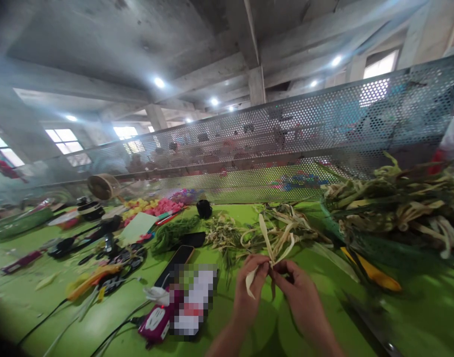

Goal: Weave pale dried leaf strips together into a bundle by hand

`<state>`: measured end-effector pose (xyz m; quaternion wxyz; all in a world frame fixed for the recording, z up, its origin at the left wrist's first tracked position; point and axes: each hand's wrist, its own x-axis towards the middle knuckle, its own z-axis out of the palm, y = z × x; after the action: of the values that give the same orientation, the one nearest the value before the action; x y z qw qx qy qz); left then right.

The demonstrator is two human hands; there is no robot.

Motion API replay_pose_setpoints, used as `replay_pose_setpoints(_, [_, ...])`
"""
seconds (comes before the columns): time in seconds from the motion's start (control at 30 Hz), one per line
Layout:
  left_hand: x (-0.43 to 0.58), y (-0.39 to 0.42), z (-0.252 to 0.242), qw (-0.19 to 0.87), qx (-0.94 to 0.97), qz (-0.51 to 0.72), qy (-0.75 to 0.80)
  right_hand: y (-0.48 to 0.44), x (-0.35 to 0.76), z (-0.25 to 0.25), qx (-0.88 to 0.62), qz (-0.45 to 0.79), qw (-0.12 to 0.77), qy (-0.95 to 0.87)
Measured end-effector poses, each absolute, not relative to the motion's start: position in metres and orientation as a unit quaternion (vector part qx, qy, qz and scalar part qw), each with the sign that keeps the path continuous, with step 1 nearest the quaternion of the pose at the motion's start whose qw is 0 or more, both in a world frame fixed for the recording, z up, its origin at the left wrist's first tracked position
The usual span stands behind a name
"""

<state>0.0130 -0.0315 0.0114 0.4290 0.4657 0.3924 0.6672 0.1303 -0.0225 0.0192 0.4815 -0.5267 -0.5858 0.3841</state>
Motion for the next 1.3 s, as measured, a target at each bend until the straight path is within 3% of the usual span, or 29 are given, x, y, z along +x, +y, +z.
replay_pose_setpoints(0.1, [0.014, -0.034, 0.017, 0.4, 0.49, 0.654, 0.416, -0.024, 0.13, 0.02, -0.544, 0.413, 0.482, -0.549])
replay_pose_setpoints(0.5, [0.018, -0.027, 0.013, 0.515, 0.358, 0.68, 0.38, -0.018, 0.132, 0.012, -0.522, 0.478, 0.485, -0.513])
replay_pose_setpoints(0.8, [0.005, -0.02, 0.008, 0.536, 0.444, 0.562, 0.447, -0.015, 0.139, 0.012, -0.505, 0.487, 0.533, -0.472])
replay_pose_setpoints(1.03, [-0.032, -0.012, 0.025, 0.636, 0.47, 0.516, 0.33, -0.013, 0.145, 0.008, -0.525, 0.494, 0.539, -0.436])
replay_pose_setpoints(1.3, [-0.01, -0.013, 0.015, 0.546, 0.568, 0.458, 0.411, -0.016, 0.138, 0.015, -0.529, 0.463, 0.51, -0.495])
